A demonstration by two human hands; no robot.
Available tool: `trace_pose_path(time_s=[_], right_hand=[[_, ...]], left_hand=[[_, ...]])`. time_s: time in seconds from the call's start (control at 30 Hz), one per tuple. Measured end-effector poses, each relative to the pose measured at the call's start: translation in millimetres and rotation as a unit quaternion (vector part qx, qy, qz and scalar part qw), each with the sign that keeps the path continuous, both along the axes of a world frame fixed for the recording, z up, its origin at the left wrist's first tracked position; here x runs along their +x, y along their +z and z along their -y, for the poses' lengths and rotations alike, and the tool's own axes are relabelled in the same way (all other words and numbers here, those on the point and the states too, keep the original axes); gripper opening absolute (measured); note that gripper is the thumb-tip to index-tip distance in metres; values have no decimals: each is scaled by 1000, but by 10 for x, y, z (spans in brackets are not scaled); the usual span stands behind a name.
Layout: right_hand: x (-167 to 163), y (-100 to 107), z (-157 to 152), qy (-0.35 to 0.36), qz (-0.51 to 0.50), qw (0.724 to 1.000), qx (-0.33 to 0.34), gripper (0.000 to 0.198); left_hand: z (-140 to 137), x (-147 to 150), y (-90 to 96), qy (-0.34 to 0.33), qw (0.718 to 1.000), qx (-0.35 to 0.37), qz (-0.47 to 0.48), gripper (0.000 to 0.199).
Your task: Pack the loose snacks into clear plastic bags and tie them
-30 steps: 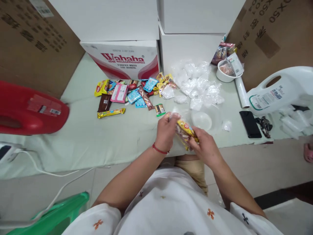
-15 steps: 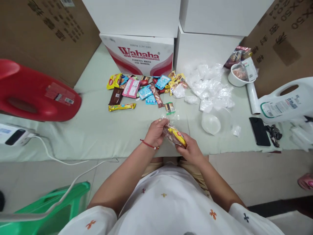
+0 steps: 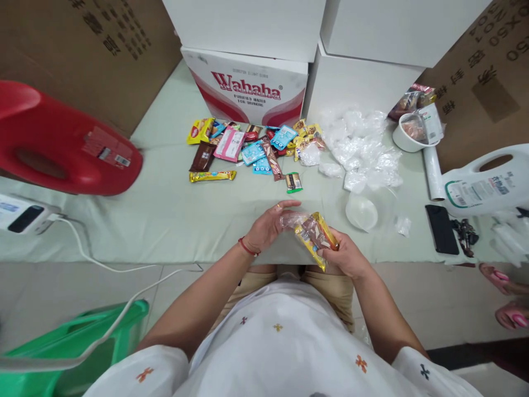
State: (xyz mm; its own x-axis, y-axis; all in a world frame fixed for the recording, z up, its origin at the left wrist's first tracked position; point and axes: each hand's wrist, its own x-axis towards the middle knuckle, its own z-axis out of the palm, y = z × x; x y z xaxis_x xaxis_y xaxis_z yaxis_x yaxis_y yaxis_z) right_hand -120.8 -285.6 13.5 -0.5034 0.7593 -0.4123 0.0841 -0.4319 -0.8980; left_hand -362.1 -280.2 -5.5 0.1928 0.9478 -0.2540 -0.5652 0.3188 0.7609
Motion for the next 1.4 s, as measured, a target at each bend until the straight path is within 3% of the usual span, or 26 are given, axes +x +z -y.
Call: trace_pose_path(time_s=[0.13, 0.23, 0.37, 0.43, 0.53, 0.6, 0.73, 0.87, 1.0, 1.1, 1.17, 1.23, 1.3, 1.4], right_hand=[[-36, -44, 31, -37, -33, 998, -30, 54], [-152, -55, 44, -78, -79, 992, -62, 60], [-396, -73, 13, -181, -121, 974, -65, 50], [-502, -106, -10, -238, -110, 964, -41, 46], [-579, -188, -27, -292, -63, 954, 2, 46], [-580, -252, -26, -285, -7, 957, 45, 44], [-539, -352, -42, -222, 128, 949, 182, 43], [-497, -396, -92, -110, 128, 950, 262, 54], [-394, -375, -132, -85, -27, 982, 169, 63], [-304, -339, -144, -84, -93, 987, 102, 71], [-270, -323, -143, -68, -89, 989, 93, 70], [-255, -320, -138, -68, -67, 992, 88, 52], [-247, -328, -137, -91, -45, 992, 76, 35], [-259, -349, -147, -138, -27, 989, 52, 33]], left_hand=[[10, 92, -28, 106, 989, -1, -99, 31], [-11, 259, -81, 158, 982, -25, -100, 32], [35, 571, -127, 221, 968, -50, -106, 23], [90, 689, -125, 233, 967, -52, -85, 18], [171, 765, -76, 188, 981, -38, 8, 26], [202, 774, -22, 158, 986, -30, 33, 36], [185, 792, 74, 161, 985, -65, -23, 60], [81, 758, 110, 216, 967, -104, -90, 59], [-67, 583, 126, 226, 962, -152, -20, 52], [-155, 460, 153, 226, 959, -166, 36, 48], [-189, 411, 175, 226, 955, -185, 59, 40], [-203, 368, 195, 207, 950, -219, 78, 31], [-198, 318, 212, 177, 947, -248, 98, 23], [-163, 252, 225, 140, 951, -250, 115, 18]])
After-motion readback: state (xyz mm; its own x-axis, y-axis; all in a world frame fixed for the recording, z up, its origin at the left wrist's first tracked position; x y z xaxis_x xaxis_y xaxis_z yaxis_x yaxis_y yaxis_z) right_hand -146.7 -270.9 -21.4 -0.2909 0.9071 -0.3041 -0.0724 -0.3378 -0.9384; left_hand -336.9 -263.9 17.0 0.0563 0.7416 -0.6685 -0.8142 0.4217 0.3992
